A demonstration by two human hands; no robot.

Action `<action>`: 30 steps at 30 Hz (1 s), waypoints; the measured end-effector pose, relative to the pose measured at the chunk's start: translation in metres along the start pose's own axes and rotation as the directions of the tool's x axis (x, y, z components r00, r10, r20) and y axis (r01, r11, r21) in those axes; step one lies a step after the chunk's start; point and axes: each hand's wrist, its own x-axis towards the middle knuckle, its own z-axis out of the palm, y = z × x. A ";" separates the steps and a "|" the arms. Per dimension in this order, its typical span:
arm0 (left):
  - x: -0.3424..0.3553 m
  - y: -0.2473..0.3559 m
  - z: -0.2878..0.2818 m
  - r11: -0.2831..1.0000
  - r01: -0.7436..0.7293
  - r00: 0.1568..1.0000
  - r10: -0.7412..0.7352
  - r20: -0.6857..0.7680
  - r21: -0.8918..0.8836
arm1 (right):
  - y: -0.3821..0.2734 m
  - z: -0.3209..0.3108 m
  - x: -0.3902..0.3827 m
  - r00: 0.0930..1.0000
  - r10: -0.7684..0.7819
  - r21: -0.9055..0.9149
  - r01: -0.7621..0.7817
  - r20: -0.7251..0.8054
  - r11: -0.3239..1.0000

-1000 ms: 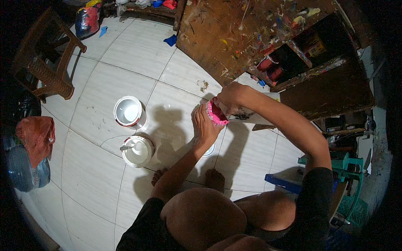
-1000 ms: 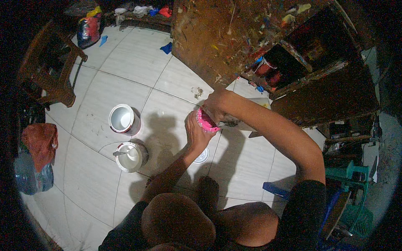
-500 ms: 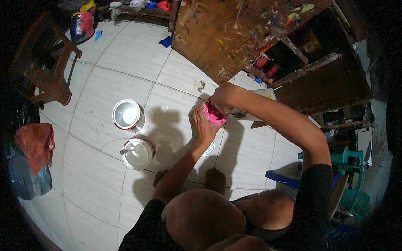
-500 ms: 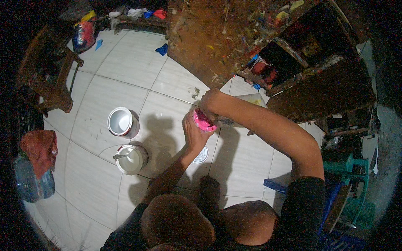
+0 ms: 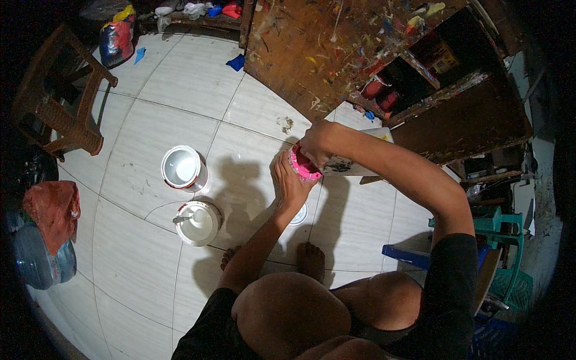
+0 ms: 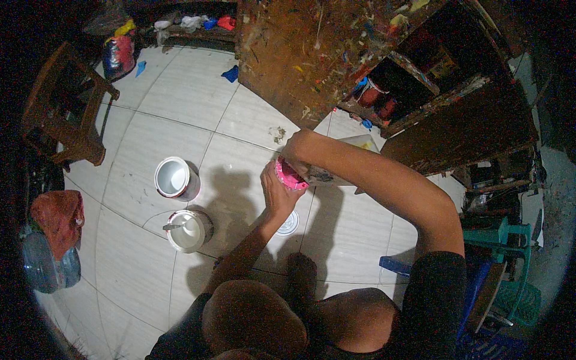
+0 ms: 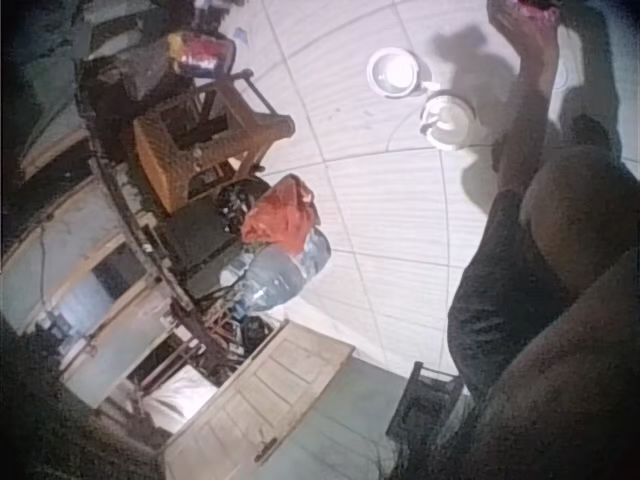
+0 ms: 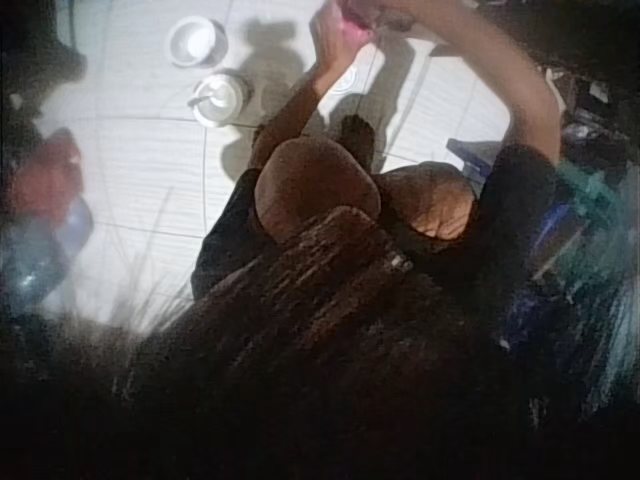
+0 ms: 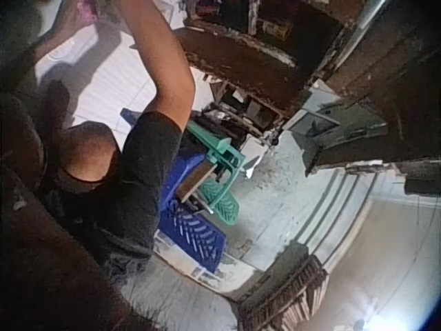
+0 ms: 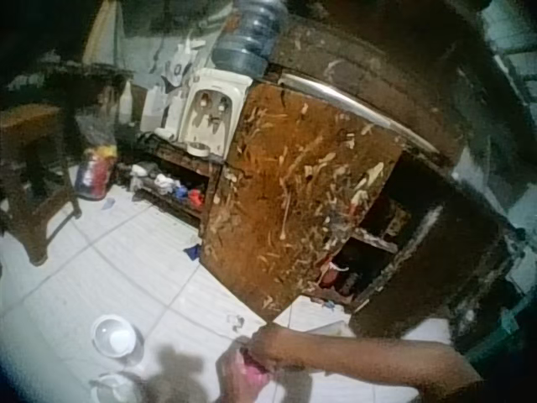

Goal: The person mixes pink paint in a container by hand using a stick and pours white paint from another container into it.

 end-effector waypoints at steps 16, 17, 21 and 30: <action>0.000 0.000 -0.001 1.000 -0.014 1.000 0.014 0.010 0.010 | 0.003 -0.006 0.003 0.994 -0.064 0.017 0.063 0.084 0.998; 0.000 0.000 -0.001 1.000 -0.013 1.000 0.013 0.009 0.010 | 0.003 -0.007 0.004 0.993 -0.073 0.017 0.072 0.098 0.997; 0.000 -0.002 0.000 1.000 -0.009 1.000 0.009 0.013 0.012 | 0.004 -0.009 0.006 0.984 -0.093 0.018 0.092 0.151 0.996; 0.000 -0.002 0.001 0.999 -0.033 0.999 0.033 0.010 0.011 | 0.008 -0.011 0.005 0.983 -0.070 0.076 0.058 0.172 0.995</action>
